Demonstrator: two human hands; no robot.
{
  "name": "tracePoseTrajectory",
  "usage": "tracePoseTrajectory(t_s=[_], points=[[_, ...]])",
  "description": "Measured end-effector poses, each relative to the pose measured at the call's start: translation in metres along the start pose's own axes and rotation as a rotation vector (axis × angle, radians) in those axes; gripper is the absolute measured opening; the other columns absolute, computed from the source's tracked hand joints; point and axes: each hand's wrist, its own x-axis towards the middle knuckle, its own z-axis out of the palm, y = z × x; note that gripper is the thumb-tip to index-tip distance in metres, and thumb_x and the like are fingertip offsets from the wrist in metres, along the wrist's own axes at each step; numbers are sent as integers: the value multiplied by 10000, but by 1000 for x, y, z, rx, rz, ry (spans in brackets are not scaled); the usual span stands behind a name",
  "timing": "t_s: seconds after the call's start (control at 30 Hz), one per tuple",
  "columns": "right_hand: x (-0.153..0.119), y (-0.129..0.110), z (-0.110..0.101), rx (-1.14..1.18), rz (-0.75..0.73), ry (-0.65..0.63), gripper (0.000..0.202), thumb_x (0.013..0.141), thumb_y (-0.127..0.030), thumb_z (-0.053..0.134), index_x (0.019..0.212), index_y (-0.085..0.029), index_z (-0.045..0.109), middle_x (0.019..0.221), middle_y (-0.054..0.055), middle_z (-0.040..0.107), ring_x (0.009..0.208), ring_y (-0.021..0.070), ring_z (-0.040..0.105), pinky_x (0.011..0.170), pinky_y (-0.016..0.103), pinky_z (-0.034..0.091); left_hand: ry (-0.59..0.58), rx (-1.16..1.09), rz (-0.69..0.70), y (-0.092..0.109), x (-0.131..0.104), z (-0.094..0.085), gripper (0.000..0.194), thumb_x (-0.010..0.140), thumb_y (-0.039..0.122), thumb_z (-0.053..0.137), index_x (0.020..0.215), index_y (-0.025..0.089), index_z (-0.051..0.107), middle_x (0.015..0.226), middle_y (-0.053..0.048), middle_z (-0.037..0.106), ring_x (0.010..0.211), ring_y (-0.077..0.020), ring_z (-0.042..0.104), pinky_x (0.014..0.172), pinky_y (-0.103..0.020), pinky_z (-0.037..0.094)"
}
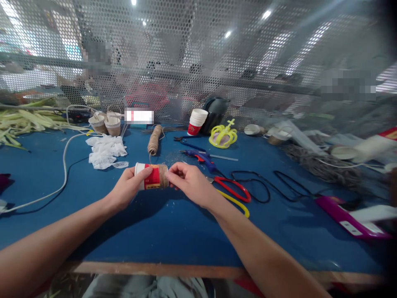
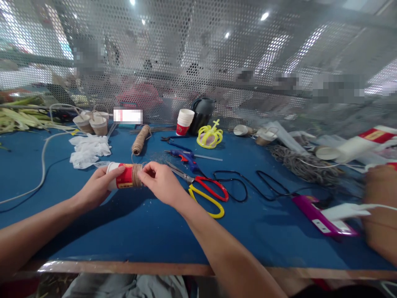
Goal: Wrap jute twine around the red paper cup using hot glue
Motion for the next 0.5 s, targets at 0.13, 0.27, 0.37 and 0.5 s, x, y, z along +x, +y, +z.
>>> tracePoseTrajectory(t_s=[0.13, 0.27, 0.37, 0.5], points=[[-5, -6, -1, 30, -58, 8, 165, 768, -296, 487, 675, -162, 470, 587, -19, 507, 530, 89, 482, 522, 223, 407, -54, -91, -75, 9, 1, -1, 271, 681, 323, 627, 774, 69, 651, 617, -54, 644, 554, -114, 555, 544, -203, 426], [-16, -3, 1, -153, -319, 93, 110, 767, -223, 494, 676, -163, 486, 630, -10, 504, 573, 92, 453, 554, 221, 387, -88, -134, -186, 23, 4, -4, 257, 684, 318, 623, 775, 79, 647, 655, -63, 653, 538, -121, 559, 540, -228, 436], [-24, 8, 3, -308, -492, 60, 86, 768, -190, 499, 687, -161, 510, 674, 11, 528, 637, 110, 470, 620, 242, 393, -131, -120, -257, 26, 5, -5, 254, 672, 319, 635, 780, 89, 652, 674, -60, 663, 556, -130, 572, 550, -236, 437], [-26, 16, -5, -332, -386, 8, 92, 770, -225, 523, 708, -161, 547, 702, 21, 563, 658, 120, 503, 633, 244, 406, -151, -33, -198, 20, 4, -2, 242, 616, 305, 690, 715, 86, 660, 634, -47, 664, 545, -111, 563, 538, -209, 402]])
